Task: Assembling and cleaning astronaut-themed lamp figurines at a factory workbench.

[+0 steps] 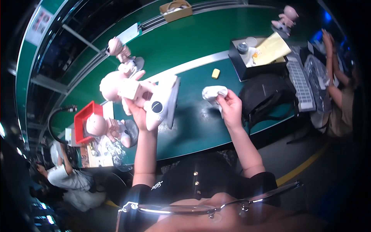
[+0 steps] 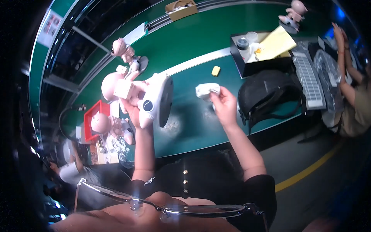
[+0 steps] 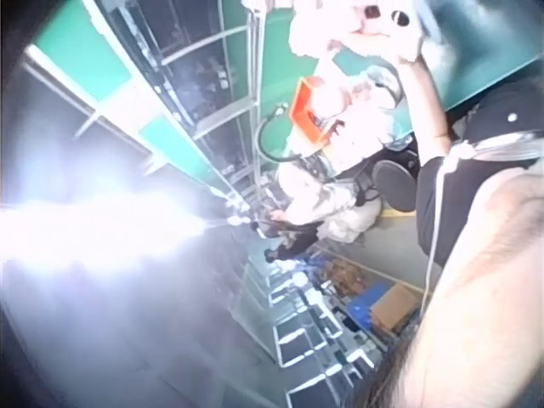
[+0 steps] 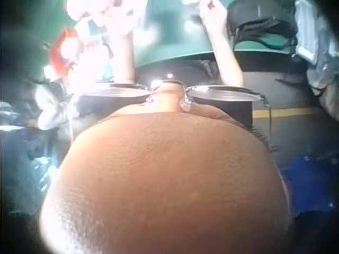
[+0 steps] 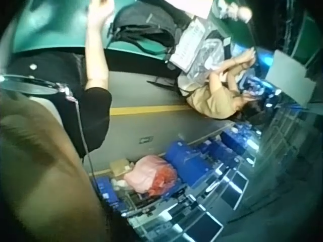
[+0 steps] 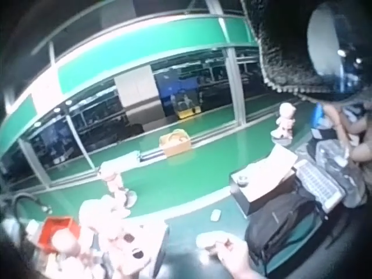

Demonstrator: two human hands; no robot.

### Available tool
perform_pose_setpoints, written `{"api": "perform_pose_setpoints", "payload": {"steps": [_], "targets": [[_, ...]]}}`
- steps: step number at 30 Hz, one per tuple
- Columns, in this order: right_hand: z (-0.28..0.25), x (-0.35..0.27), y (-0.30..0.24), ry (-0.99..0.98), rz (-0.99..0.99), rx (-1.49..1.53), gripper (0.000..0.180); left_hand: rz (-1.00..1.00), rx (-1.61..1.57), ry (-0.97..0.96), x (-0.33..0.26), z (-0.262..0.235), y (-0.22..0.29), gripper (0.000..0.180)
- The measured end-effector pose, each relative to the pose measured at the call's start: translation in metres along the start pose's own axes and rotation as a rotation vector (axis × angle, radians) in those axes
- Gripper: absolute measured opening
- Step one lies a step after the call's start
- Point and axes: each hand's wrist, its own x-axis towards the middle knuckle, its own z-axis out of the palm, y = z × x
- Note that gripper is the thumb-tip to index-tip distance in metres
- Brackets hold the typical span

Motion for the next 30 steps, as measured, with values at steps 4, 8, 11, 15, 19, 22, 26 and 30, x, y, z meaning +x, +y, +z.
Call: {"api": "perform_pose_setpoints", "payload": {"steps": [4, 8, 11, 15, 19, 22, 26, 30], "targets": [[0.029, -0.006, 0.002, 0.140, -0.165, 0.095, 0.022, -0.090, -0.249, 0.104, -0.003, 0.010, -0.008, 0.068], [0.063, -0.017, -0.009, 0.071, -0.353, -0.133, 0.039, -0.070, -0.079, -0.076, 0.009, -0.002, -0.020, 0.071], [0.067, -0.009, -0.011, 0.109, -0.512, -0.266, 0.042, -0.177, -0.291, -0.032, 0.007, 0.000, -0.024, 0.068], [0.065, 0.009, 0.000, 0.196, -0.514, 0.004, 0.031, -0.137, -0.048, -0.138, 0.012, 0.007, -0.027, 0.061], [0.067, 0.001, -0.003, 0.046, -0.439, -0.120, 0.036, 0.008, 0.160, 0.084, 0.011, 0.011, -0.034, 0.066], [0.070, -0.025, 0.013, -0.041, -0.533, -0.432, 0.030, 0.027, 0.056, 0.058, 0.012, 0.004, -0.035, 0.060], [0.032, -0.041, 0.036, -0.250, -0.381, -0.603, 0.017, 0.111, 0.438, 0.071, 0.019, -0.014, -0.020, 0.052], [0.008, -0.018, 0.024, -0.012, -0.269, -0.542, 0.019, 0.383, 0.911, 0.176, 0.003, -0.044, -0.036, 0.041]]}}
